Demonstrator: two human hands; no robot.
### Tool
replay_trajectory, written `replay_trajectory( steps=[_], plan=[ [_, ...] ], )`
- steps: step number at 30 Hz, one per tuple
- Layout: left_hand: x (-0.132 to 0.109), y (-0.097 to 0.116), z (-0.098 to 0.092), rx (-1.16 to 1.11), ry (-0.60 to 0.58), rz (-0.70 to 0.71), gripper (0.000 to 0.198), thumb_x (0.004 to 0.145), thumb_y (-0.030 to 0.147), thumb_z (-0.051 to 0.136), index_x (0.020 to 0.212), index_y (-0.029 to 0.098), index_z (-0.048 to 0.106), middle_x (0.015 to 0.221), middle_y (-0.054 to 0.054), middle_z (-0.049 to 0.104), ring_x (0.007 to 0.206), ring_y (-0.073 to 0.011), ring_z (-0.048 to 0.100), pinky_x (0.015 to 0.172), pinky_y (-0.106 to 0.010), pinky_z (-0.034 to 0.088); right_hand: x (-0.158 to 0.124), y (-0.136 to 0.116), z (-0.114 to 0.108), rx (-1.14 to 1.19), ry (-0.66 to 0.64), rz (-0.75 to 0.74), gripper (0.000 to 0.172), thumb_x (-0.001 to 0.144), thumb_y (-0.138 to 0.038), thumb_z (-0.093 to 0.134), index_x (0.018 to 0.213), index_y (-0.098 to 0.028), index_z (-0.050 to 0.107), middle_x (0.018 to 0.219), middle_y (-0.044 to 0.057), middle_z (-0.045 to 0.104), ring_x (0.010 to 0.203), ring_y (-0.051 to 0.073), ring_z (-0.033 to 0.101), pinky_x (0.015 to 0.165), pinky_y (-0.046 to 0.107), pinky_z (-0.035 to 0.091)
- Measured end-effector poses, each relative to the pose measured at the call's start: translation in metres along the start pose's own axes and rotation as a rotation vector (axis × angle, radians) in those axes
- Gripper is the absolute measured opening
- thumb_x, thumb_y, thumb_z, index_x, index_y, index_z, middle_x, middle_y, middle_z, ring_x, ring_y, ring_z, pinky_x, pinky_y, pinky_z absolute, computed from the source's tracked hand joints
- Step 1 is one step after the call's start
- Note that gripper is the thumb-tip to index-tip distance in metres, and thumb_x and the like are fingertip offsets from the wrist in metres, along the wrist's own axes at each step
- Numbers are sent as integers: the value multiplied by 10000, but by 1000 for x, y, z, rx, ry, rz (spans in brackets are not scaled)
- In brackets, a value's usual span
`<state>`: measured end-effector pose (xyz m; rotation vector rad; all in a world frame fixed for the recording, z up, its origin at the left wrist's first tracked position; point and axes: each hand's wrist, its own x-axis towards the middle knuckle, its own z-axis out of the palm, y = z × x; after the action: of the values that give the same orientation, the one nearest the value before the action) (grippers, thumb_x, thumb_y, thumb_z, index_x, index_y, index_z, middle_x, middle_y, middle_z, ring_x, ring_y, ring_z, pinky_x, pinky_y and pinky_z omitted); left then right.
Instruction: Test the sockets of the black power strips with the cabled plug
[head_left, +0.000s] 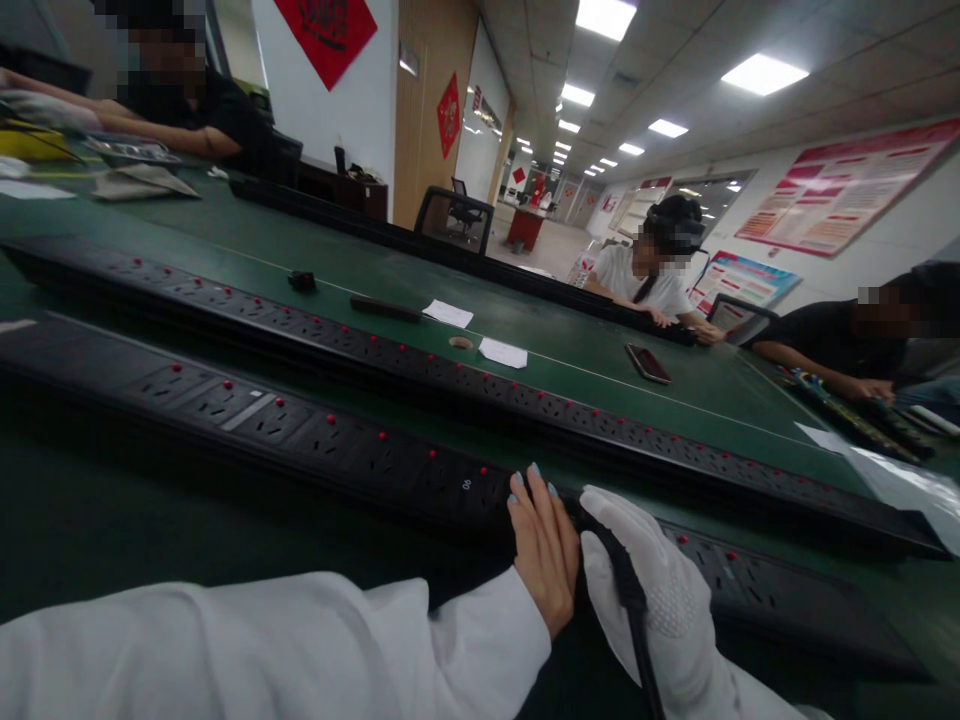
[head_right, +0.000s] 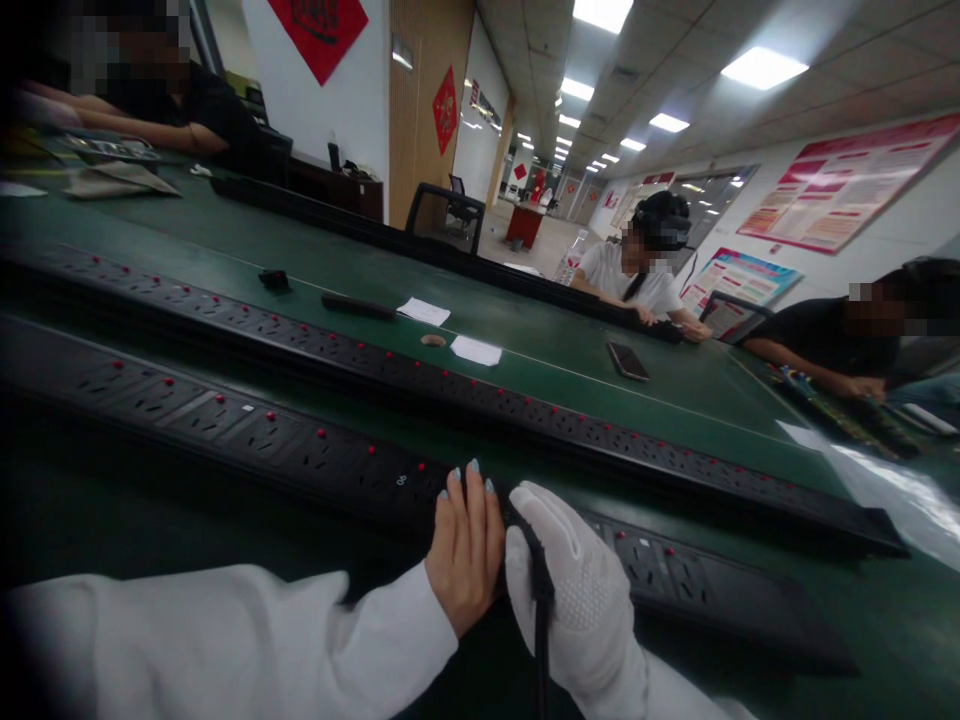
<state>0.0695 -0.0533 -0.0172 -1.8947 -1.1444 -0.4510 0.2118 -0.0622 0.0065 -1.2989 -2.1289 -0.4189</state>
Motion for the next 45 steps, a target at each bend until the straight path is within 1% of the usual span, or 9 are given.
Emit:
replay_trajectory(
  steps=[4, 10, 16, 24, 30, 35, 41, 45],
  plan=[
    [1, -2, -1, -22, -10, 9, 526, 761, 368, 550, 1055, -66, 527, 1048, -265, 608, 965, -379, 598, 809, -461, 469, -1, -1, 0, 12, -26, -4, 443, 770, -248, 574, 1201, -186, 496, 1146, 71, 595, 1030, 195, 581, 891, 355, 502],
    [2, 0, -1, -83, -18, -34, 520, 778, 378, 522, 1052, -64, 520, 1026, -256, 620, 954, -355, 609, 805, -423, 476, -2, 1, -2, -15, -29, -24, 441, 775, -268, 567, 1197, -161, 501, 1125, 84, 603, 1012, 209, 588, 881, 369, 506],
    [2, 0, -2, -92, -21, -44, 567, 724, 405, 582, 1043, -61, 523, 1021, -252, 624, 952, -360, 609, 807, -423, 480, -2, 1, -3, -1, -36, -42, 437, 771, -243, 565, 1196, -157, 503, 1142, 86, 594, 1034, 200, 573, 890, 356, 496],
    [2, -3, -4, -79, -36, -6, 520, 754, 378, 543, 1048, -50, 527, 1033, -250, 620, 954, -348, 611, 804, -419, 479, 0, 0, -2, 14, -48, -35, 437, 771, -240, 557, 1196, -158, 501, 1150, 85, 591, 1038, 199, 572, 889, 350, 497],
    [3, -3, -5, -88, -43, -20, 485, 764, 356, 531, 1037, -44, 528, 1026, -246, 624, 949, -343, 614, 801, -419, 478, 0, 1, -2, 5, -55, -28, 444, 771, -253, 559, 1202, -171, 495, 1153, 83, 590, 1032, 208, 578, 887, 363, 501],
    [2, -3, -3, -58, -20, -4, 500, 762, 356, 545, 1045, -56, 525, 1041, -268, 609, 949, -351, 613, 805, -433, 468, 0, 0, -3, -5, -43, -41, 432, 783, -266, 549, 1200, -170, 492, 1131, 85, 600, 1014, 208, 588, 876, 362, 508],
    [2, -2, -3, -72, -14, -34, 499, 753, 373, 545, 1028, -43, 531, 1016, -247, 628, 944, -346, 615, 797, -420, 473, 0, 0, -2, -10, -50, -35, 447, 780, -267, 549, 1212, -171, 483, 1143, 84, 594, 1026, 206, 580, 884, 365, 504],
    [2, -2, -3, -74, -20, -25, 499, 762, 374, 542, 1034, -44, 532, 1021, -253, 624, 944, -348, 615, 799, -428, 469, 0, 1, -1, -1, -45, -34, 441, 782, -268, 548, 1209, -176, 487, 1150, 81, 592, 1030, 208, 580, 884, 368, 505]
  ],
)
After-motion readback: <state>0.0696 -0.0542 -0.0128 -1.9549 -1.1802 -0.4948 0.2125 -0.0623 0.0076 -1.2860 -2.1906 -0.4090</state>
